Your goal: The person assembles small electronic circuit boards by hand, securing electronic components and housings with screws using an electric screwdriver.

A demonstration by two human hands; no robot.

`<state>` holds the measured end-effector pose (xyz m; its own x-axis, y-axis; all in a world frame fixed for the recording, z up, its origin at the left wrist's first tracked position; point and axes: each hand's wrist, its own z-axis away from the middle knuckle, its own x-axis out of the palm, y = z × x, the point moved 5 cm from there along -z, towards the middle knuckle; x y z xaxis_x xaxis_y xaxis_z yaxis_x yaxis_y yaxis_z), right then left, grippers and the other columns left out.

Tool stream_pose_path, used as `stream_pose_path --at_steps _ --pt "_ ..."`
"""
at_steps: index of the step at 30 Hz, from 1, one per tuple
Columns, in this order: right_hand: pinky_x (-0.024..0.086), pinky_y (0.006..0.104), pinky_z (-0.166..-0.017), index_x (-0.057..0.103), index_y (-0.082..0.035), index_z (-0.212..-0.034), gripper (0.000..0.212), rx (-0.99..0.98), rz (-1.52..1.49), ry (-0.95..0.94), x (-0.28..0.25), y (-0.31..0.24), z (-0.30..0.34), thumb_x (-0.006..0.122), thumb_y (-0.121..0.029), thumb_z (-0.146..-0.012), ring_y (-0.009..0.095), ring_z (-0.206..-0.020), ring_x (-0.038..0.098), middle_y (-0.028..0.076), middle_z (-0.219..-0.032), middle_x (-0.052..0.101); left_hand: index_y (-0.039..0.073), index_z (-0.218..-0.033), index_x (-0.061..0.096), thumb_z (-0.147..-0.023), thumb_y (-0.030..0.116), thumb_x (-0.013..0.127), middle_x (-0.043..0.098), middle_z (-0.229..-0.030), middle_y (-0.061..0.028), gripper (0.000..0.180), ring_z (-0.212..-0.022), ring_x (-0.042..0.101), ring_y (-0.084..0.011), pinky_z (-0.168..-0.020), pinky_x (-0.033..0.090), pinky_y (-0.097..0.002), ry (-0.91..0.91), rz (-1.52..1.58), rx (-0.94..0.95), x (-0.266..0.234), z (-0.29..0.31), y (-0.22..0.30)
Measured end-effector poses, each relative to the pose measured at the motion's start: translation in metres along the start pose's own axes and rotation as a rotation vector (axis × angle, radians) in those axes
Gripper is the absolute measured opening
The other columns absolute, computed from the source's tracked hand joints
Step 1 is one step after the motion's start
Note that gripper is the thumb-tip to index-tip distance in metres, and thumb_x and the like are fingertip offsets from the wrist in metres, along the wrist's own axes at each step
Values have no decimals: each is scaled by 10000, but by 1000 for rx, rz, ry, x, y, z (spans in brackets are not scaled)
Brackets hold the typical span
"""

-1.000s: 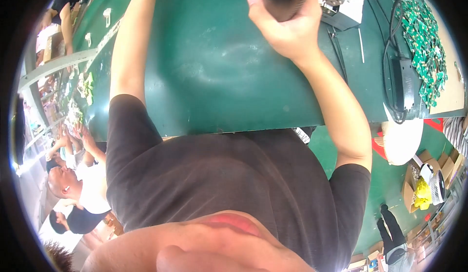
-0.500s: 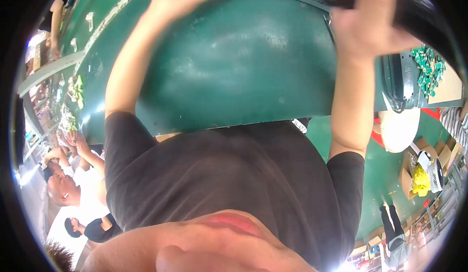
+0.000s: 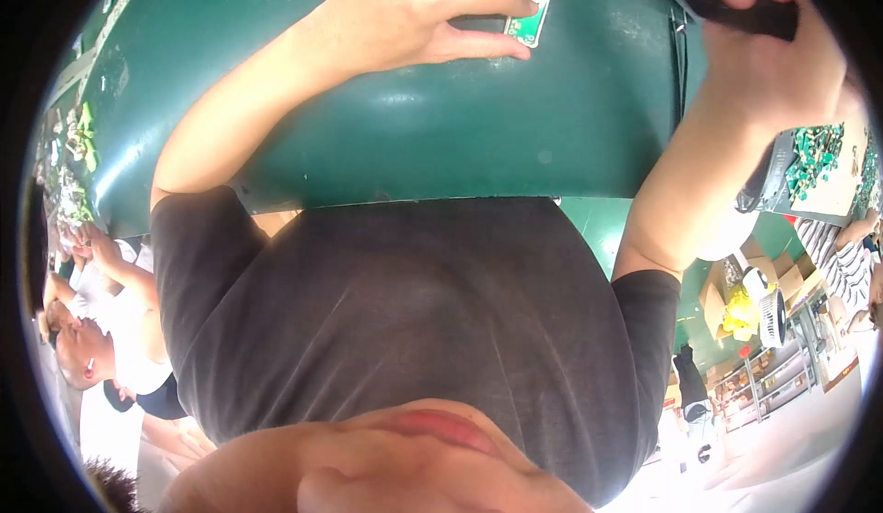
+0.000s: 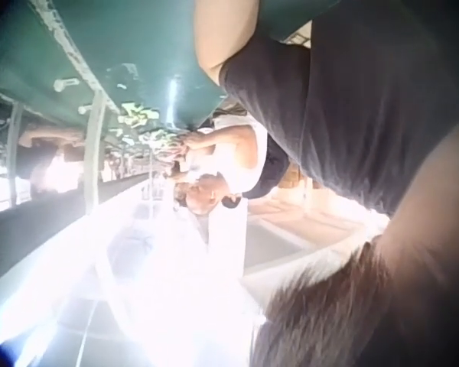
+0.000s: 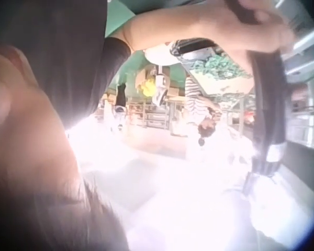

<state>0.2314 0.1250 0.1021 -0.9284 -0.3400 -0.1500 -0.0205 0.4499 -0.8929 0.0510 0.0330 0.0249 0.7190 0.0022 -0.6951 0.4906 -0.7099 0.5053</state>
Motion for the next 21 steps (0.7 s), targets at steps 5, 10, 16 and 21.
stream_pose_path --at_steps 5,10,16,21 --pt "418 257 -608 463 -123 -801 274 109 -114 -58 34 3 26 518 -217 -1053 91 -559 418 -28 -693 424 5 -847 737 -732 230 844 533 -1384 -253 274 -1267 555 -387 -1079 471 -432 -4 23 15 6 -2 -3" --pt "415 259 -608 447 -125 -810 257 -80 46 -430 46 10 22 484 -209 -1050 105 -562 419 -18 -692 426 13 -843 741 -733 243 845 538 -1358 -234 275 -1248 562 -367 -1054 485 -419 -6 -11 22 8 -4 -3" --pt "419 264 -615 452 -126 -801 265 28 -79 -283 44 24 27 501 -207 -1048 105 -561 421 -21 -693 427 22 -839 738 -736 259 843 533 -1357 -230 279 -1259 550 -362 -1060 472 -416 1 2 19 12 -4 -4" --pt "423 259 -610 443 -135 -778 290 30 -222 -226 38 48 33 523 -208 -1047 102 -557 426 -19 -700 439 29 -852 745 -741 271 838 528 -1353 -220 282 -1257 535 -355 -1067 462 -415 7 -11 22 10 0 -5"
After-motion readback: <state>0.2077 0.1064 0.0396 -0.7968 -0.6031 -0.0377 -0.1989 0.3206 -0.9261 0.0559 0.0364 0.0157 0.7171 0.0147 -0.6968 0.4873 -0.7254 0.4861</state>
